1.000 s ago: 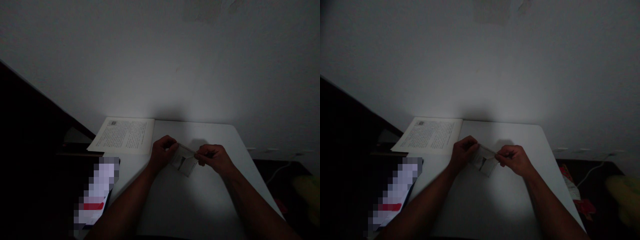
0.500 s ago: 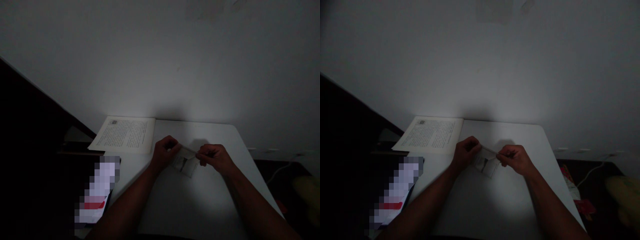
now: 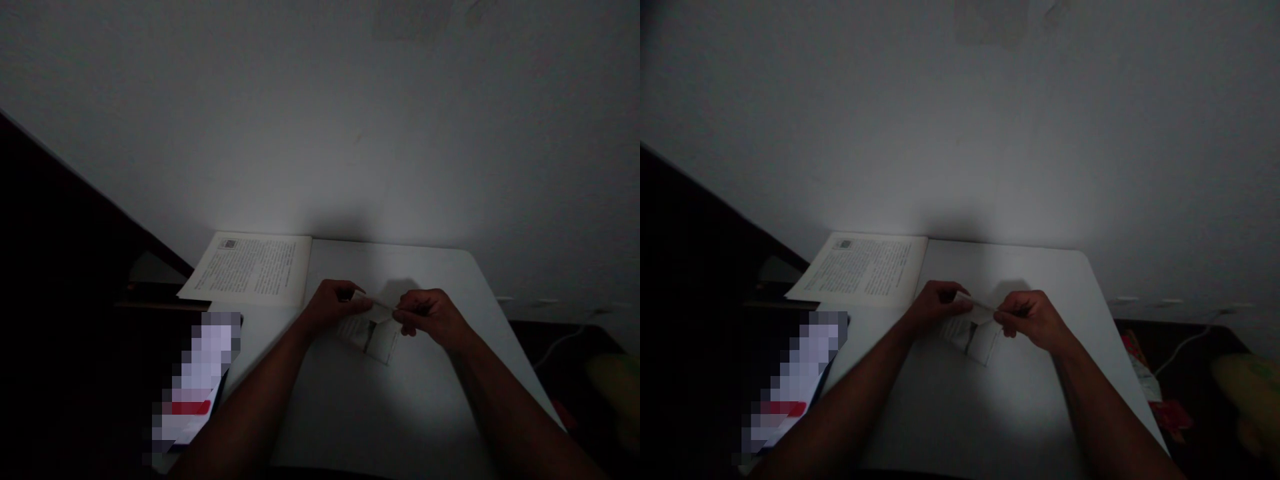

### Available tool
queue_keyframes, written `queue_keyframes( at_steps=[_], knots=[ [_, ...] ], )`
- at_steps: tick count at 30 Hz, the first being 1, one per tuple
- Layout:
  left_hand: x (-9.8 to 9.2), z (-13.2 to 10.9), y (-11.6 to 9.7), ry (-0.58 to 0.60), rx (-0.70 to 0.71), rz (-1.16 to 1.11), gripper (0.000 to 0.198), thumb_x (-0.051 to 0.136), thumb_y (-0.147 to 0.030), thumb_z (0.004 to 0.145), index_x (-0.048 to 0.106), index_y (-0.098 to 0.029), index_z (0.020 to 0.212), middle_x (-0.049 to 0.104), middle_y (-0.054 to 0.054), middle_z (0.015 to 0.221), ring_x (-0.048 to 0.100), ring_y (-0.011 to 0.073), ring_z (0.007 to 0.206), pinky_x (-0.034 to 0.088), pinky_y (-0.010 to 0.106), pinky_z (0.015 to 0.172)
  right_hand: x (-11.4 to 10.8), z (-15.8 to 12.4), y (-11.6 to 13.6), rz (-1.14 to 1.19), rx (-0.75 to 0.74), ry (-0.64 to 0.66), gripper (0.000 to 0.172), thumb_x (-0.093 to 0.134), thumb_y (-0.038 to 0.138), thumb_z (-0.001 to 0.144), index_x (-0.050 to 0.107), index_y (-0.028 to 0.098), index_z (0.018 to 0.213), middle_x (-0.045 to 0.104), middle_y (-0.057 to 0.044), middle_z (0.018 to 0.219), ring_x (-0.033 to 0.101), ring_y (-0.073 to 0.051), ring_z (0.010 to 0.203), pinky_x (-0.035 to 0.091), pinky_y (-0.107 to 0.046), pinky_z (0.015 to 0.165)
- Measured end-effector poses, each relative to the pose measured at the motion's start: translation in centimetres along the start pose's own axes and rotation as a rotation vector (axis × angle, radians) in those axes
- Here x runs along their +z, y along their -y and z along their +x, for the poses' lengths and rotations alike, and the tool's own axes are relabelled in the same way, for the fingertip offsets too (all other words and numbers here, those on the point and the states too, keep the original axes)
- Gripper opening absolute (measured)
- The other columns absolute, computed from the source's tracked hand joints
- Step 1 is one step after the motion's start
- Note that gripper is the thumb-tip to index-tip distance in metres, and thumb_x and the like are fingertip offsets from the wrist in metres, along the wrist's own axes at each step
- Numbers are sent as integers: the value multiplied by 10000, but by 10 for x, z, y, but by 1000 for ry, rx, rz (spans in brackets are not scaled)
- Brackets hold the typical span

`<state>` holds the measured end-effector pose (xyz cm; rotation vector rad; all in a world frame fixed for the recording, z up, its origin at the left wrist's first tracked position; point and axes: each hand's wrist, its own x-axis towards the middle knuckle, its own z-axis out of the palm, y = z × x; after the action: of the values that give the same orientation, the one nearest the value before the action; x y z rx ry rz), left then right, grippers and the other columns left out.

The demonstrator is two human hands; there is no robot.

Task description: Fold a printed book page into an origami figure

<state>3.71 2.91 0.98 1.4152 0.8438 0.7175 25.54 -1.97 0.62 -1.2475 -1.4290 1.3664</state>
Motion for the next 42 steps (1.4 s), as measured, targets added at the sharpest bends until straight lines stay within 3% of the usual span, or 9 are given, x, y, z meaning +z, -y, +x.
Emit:
queue_keyframes(
  at_steps=[3,7,13,23,30,34,38,42],
  knots=[
    [1,-3,-5,111,-15,63,255,738,-343,640,698,-119,754,623,-1,638,544,107,595,407,222,582,3,1,1,-7,20,34,226,746,329,669,613,156,610,596,7,474,539,-91,409,431,-203,410],
    [5,-6,-11,131,-46,144,183,727,-300,627,683,-130,678,582,-29,589,506,90,559,378,203,537,6,1,2,-7,40,44,211,764,305,648,618,156,615,597,11,472,535,-86,414,430,-198,421],
    [7,-5,-7,85,-161,208,236,731,-336,587,644,-121,629,493,-50,514,412,70,464,298,200,439,5,1,-1,2,43,60,196,765,287,648,624,154,620,598,14,474,538,-84,419,426,-194,423],
    [10,-6,-10,79,-79,152,157,704,-266,598,665,-126,657,564,-25,588,473,91,530,355,204,492,5,2,-4,50,75,76,242,770,356,643,642,150,655,618,1,491,557,-102,427,446,-220,437],
    [8,-5,-6,-50,-111,54,214,746,-283,568,636,-109,624,499,-45,521,420,74,463,304,202,445,-1,6,-9,214,-58,77,428,662,511,730,694,135,933,668,-45,626,612,-163,575,490,-320,594],
    [10,-4,-3,-85,-84,31,237,754,-303,577,629,-109,633,508,-40,532,424,74,470,305,204,451,10,4,0,19,-44,-19,264,686,425,739,704,161,731,649,-27,579,575,-130,545,444,-263,546],
    [13,-2,-2,-96,-68,28,230,755,-294,582,618,-111,610,501,-45,522,420,67,469,307,199,455,20,3,7,-86,-79,-183,333,688,429,725,629,170,526,591,-10,477,500,-103,452,368,-234,445],
    [13,-2,-2,-113,-83,-36,245,781,-289,563,642,-110,656,559,-32,565,477,76,502,362,198,483,20,3,7,-95,-96,-217,344,689,432,716,609,175,502,569,-7,448,484,-103,426,360,-239,430]
  ],
)
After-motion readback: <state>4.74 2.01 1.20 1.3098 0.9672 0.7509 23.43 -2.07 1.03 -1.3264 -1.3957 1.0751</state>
